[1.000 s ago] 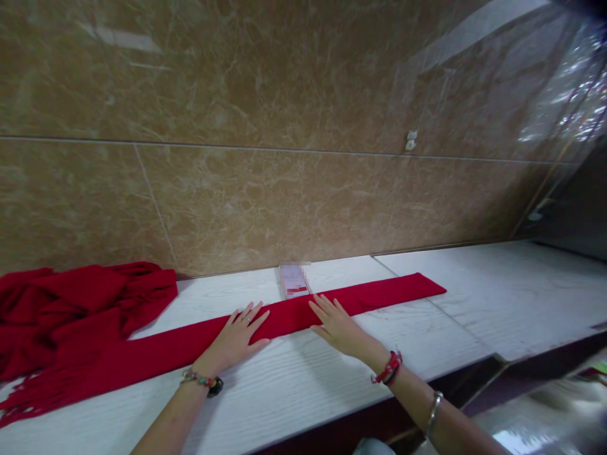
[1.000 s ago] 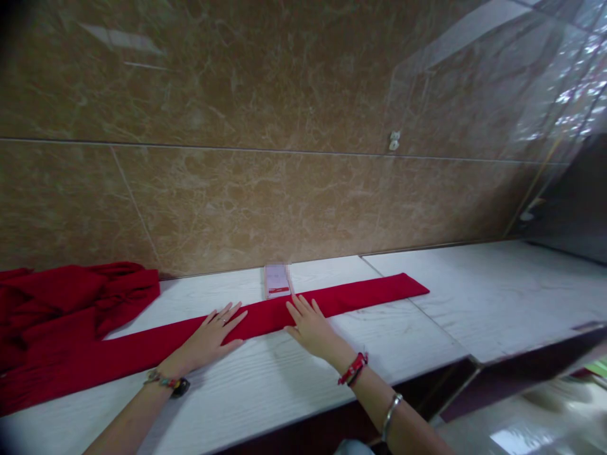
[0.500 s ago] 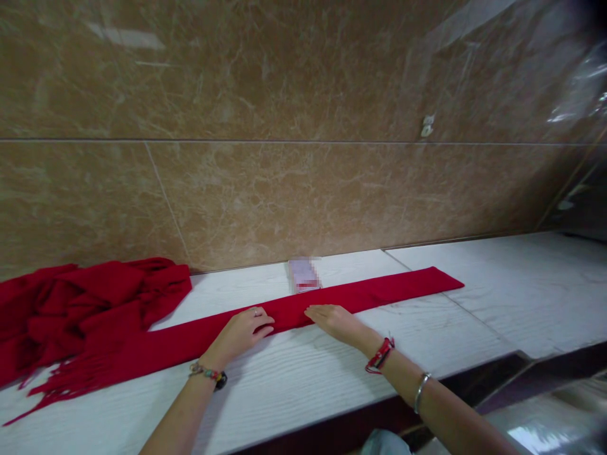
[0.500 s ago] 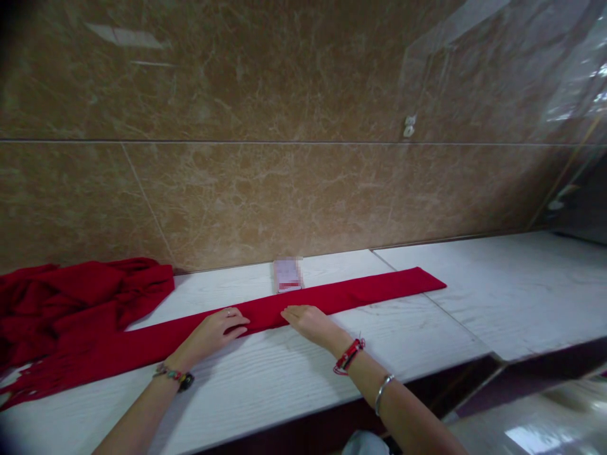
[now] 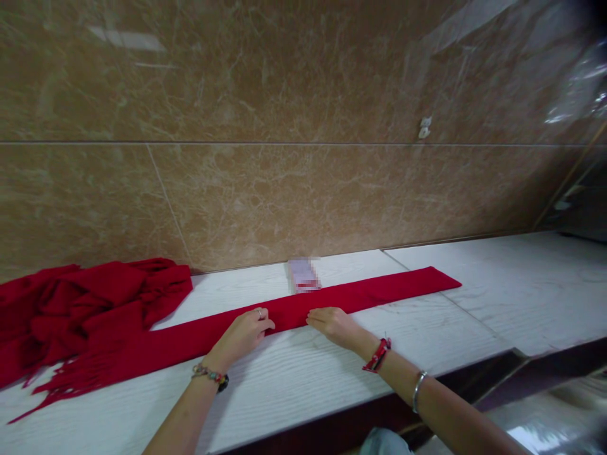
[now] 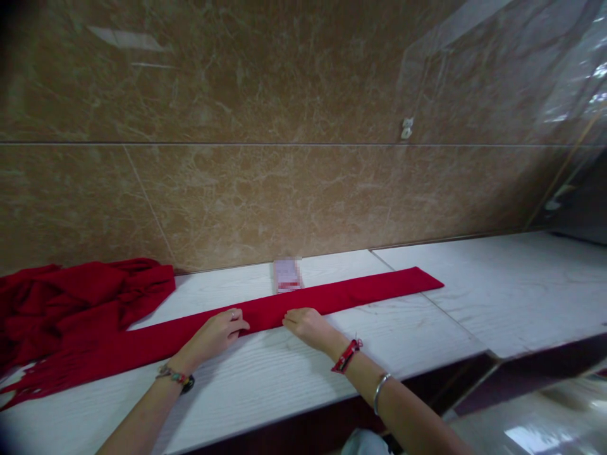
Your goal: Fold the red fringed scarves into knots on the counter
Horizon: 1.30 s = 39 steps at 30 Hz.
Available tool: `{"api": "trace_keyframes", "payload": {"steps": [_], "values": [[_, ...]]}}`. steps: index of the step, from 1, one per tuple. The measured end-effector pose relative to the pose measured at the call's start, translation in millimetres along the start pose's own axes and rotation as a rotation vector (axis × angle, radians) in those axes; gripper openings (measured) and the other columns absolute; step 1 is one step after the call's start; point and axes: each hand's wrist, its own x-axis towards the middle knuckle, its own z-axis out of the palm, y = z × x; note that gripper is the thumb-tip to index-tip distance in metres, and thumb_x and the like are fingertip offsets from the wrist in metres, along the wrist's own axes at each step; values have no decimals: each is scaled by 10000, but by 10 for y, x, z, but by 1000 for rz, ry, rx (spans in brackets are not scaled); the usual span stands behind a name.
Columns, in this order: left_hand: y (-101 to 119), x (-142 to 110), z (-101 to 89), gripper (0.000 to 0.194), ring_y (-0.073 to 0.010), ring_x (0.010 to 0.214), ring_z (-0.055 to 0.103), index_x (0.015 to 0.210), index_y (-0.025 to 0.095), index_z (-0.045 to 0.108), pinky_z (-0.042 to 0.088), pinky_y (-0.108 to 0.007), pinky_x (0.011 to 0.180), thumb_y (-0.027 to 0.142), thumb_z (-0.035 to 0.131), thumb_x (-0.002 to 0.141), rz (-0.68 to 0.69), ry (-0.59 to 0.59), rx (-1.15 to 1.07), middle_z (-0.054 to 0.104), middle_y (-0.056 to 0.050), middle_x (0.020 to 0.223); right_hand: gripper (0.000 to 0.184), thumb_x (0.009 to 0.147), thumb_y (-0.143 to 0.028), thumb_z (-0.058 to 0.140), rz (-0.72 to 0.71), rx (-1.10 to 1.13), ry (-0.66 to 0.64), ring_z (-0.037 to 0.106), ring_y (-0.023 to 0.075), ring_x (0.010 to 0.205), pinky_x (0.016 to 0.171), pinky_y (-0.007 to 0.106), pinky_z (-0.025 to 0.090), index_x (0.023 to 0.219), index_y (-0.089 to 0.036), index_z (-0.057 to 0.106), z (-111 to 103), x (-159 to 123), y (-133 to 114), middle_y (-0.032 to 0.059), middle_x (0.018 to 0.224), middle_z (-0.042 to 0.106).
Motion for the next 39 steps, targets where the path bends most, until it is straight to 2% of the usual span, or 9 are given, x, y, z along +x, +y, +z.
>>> {"api": "trace_keyframes", "payload": {"steps": [8, 14, 22, 25, 28, 30, 32, 35, 39], "values": [[-80, 1, 141, 289, -165, 821, 491, 897, 185, 604, 440, -277, 718, 32, 384, 787, -5, 135, 53, 539, -44, 828, 200, 883, -161, 394, 68, -57, 93, 547, 161, 830, 730, 275, 434, 905, -139, 592, -4, 40, 24, 82, 865, 613], [-32, 7, 196, 351, -167, 883, 484, 916, 187, 576, 423, -300, 800, -30, 368, 734, -33, 36, -35, 548, -44, 892, 124, 847, -152, 468, 78, -130, 53, 495, 153, 701, 612, 262, 385, 766, -144, 561, 22, 66, -7, 39, 743, 573], [-23, -74, 37, 483, -129, 952, 487, 934, 200, 556, 389, -256, 873, -62, 344, 588, -161, -58, -272, 528, -17, 980, 135, 826, -126, 490, 94, -46, 59, 488, 147, 714, 667, 254, 391, 729, -154, 579, 37, 30, -12, 27, 745, 583], [-33, -70, -5, 437, -129, 931, 508, 958, 201, 543, 404, -261, 859, -13, 379, 613, -146, -80, -332, 530, -11, 988, 160, 828, -98, 461, 144, 58, 61, 512, 143, 768, 708, 249, 406, 806, -159, 608, 24, 6, -13, 35, 802, 608], [80, 106, 6, 273, -146, 885, 535, 969, 176, 549, 428, -293, 835, 122, 382, 759, -167, -34, -275, 540, -44, 984, 230, 852, -161, 431, 184, 142, 63, 509, 152, 954, 859, 290, 381, 1020, -165, 587, -33, -21, 4, 62, 998, 612], [228, 298, 57, 305, -164, 953, 527, 1041, 160, 540, 408, -326, 880, 195, 315, 837, -161, 32, -192, 533, -81, 1065, 372, 867, -305, 423, 226, 148, 35, 403, 191, 1145, 978, 391, 282, 1213, -177, 467, -80, -54, 29, 88, 1203, 521], [381, 480, 141, 363, -190, 1113, 449, 1163, 168, 485, 350, -367, 954, 246, 288, 868, -120, 59, -106, 468, -105, 1224, 528, 859, -456, 377, 280, 131, -47, 265, 239, 1251, 1006, 491, 199, 1315, -192, 337, -115, -113, 63, 105, 1331, 392], [507, 620, 277, 447, -217, 1276, 250, 1291, 210, 358, 236, -436, 1026, 368, 282, 880, -65, -32, -32, 320, -78, 1384, 578, 862, -528, 279, 327, 103, -157, 211, 277, 1275, 987, 537, 205, 1343, -206, 285, -132, -275, 141, 116, 1378, 311], [463, 587, 351, 483, -198, 1305, 172, 1341, 278, 240, 179, -459, 1043, 442, 188, 889, -63, -175, -37, 233, -19, 1423, 563, 874, -496, 279, 437, -25, -152, 237, 294, 1264, 974, 523, 246, 1343, -185, 290, -132, -659, 367, 148, 1381, 288]]}}
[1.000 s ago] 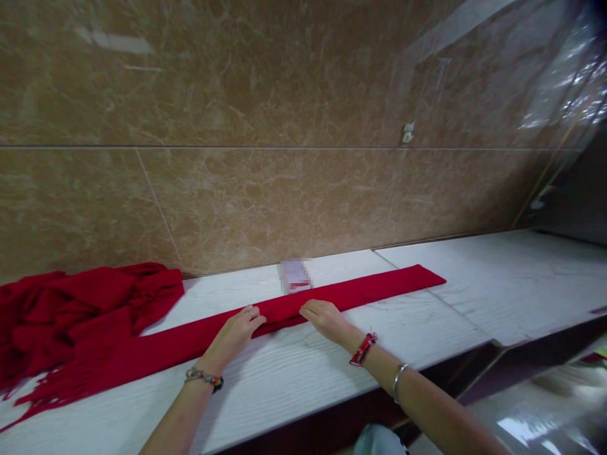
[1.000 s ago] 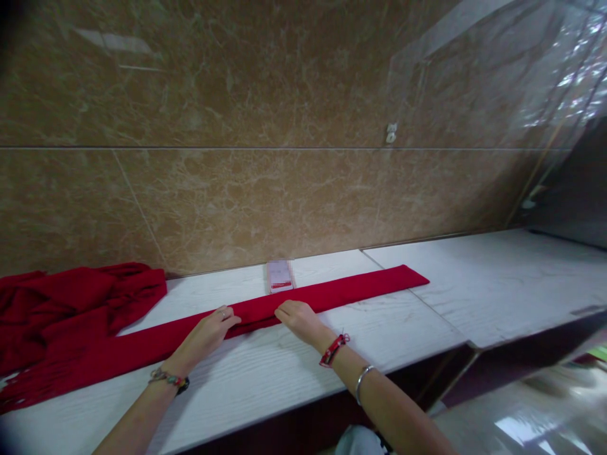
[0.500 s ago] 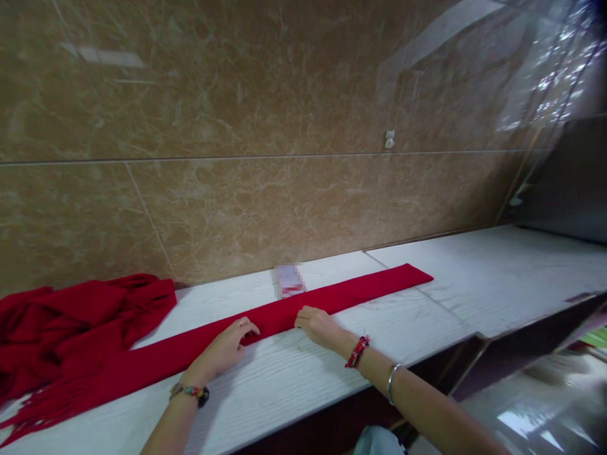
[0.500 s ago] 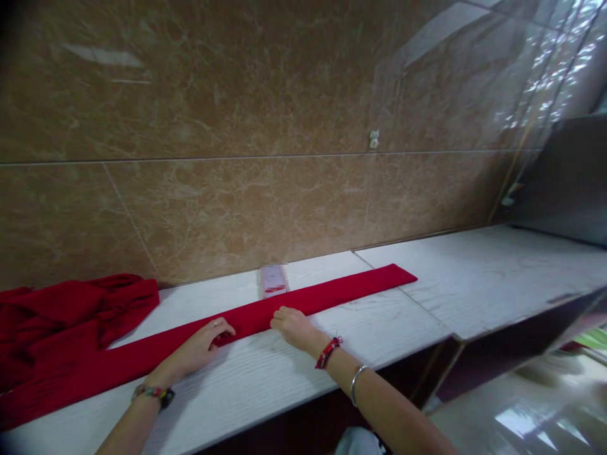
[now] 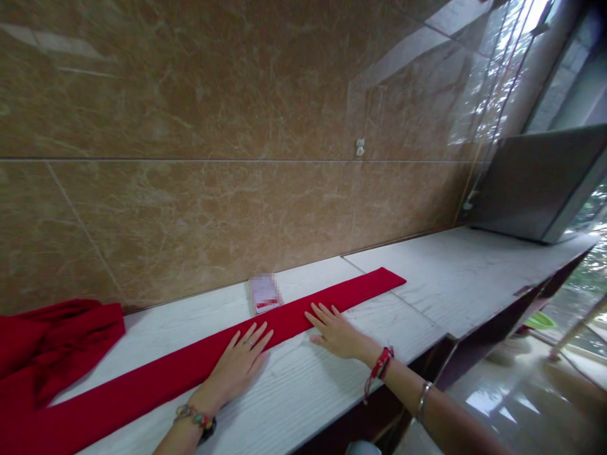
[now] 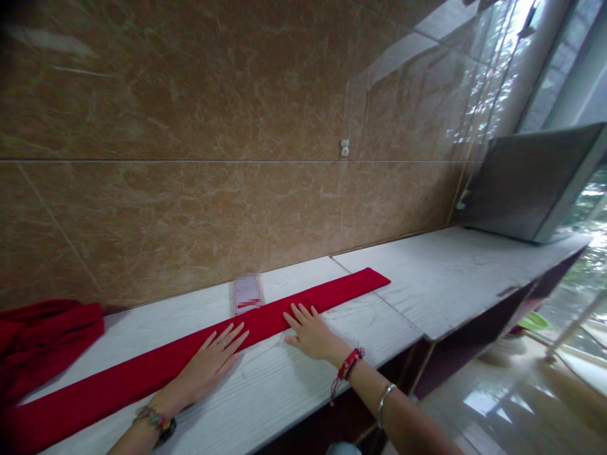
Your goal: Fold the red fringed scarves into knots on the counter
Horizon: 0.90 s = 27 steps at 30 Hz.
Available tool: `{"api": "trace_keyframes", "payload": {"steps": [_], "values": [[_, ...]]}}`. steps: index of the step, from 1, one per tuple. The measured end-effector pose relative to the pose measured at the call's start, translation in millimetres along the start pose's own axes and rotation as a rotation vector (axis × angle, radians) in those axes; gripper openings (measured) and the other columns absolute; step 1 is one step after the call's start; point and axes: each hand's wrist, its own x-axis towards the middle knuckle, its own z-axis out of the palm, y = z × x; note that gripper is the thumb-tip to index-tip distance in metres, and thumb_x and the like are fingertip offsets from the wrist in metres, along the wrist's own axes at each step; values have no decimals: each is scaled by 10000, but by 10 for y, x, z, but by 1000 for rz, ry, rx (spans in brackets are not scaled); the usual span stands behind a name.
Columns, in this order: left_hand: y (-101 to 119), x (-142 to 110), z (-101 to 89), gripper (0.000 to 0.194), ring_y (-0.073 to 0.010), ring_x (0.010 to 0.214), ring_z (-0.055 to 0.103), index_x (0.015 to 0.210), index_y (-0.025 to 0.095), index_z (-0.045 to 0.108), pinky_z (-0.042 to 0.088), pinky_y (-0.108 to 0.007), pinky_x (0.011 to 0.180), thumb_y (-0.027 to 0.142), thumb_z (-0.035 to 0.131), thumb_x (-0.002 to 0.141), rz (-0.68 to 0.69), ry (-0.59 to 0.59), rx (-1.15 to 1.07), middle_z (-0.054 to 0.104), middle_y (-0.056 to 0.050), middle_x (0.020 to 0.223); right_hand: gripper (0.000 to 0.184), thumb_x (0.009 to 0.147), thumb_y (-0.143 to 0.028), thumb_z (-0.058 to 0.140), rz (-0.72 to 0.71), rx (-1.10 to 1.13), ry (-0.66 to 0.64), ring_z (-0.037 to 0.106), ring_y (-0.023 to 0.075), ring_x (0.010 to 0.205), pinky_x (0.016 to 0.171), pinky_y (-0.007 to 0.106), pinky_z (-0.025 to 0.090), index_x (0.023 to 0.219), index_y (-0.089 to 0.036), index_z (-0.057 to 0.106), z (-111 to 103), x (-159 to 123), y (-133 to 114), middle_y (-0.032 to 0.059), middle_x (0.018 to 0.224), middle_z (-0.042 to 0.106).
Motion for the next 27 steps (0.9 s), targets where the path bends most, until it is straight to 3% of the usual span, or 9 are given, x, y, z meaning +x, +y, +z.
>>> {"api": "trace_keyframes", "payload": {"steps": [6, 10, 12, 15, 19, 22, 27], "values": [[17, -32, -45, 447, -185, 1300, 191, 1325, 294, 278, 180, -464, 1041, 377, 206, 892, -74, -35, -15, 252, 2, 1414, 570, 882, -458, 285, 321, -202, 1, 267, 306, 1251, 966, 512, 260, 1312, -90, 346, 69, -418, 862, 208, 1349, 316], [217, 123, -108, 424, -220, 1250, 315, 1190, 196, 485, 250, -475, 1011, 358, 243, 882, -186, 40, 39, 410, -67, 1332, 576, 878, -478, 272, 468, -223, 8, 267, 329, 1245, 955, 573, 216, 1292, -90, 378, -24, -463, 1097, 207, 1338, 339], [353, 319, -136, 415, -222, 1221, 362, 1122, 158, 535, 284, -443, 1003, 339, 250, 882, -172, 114, 66, 456, -94, 1293, 575, 875, -485, 275, 425, -188, 40, 225, 336, 1260, 954, 593, 195, 1296, -105, 372, -103, -363, 1013, 191, 1355, 318], [575, 732, -117, 408, -205, 1227, 353, 1189, 143, 478, 310, -400, 997, 294, 255, 883, -88, 230, 69, 408, -101, 1330, 551, 883, -474, 262, 231, -87, 81, 180, 296, 1283, 982, 556, 194, 1328, -153, 312, -171, -128, 778, 145, 1386, 280], [799, 1192, 51, 455, -228, 1258, 298, 1288, 103, 359, 324, -419, 983, 265, 268, 872, -93, 245, 50, 331, -119, 1369, 520, 902, -441, 236, 70, -25, 41, 235, 254, 1269, 999, 494, 229, 1321, -144, 321, -102, 64, 747, 132, 1359, 341], [835, 1305, 179, 466, -243, 1262, 285, 1292, 115, 365, 290, -453, 996, 269, 270, 863, -83, 214, 77, 328, -104, 1368, 490, 911, -411, 238, 98, -76, -17, 259, 263, 1259, 968, 514, 271, 1321, -155, 321, -42, -29, 1118, 143, 1351, 348], [805, 1295, 203, 478, -234, 1257, 297, 1301, 146, 361, 284, -452, 998, 266, 277, 846, -83, 172, 87, 323, -82, 1367, 347, 906, -238, 326, 261, -266, -149, 245, 322, 1254, 890, 582, 319, 1220, -194, 465, -128, -490, 2059, 139, 1362, 329]]}}
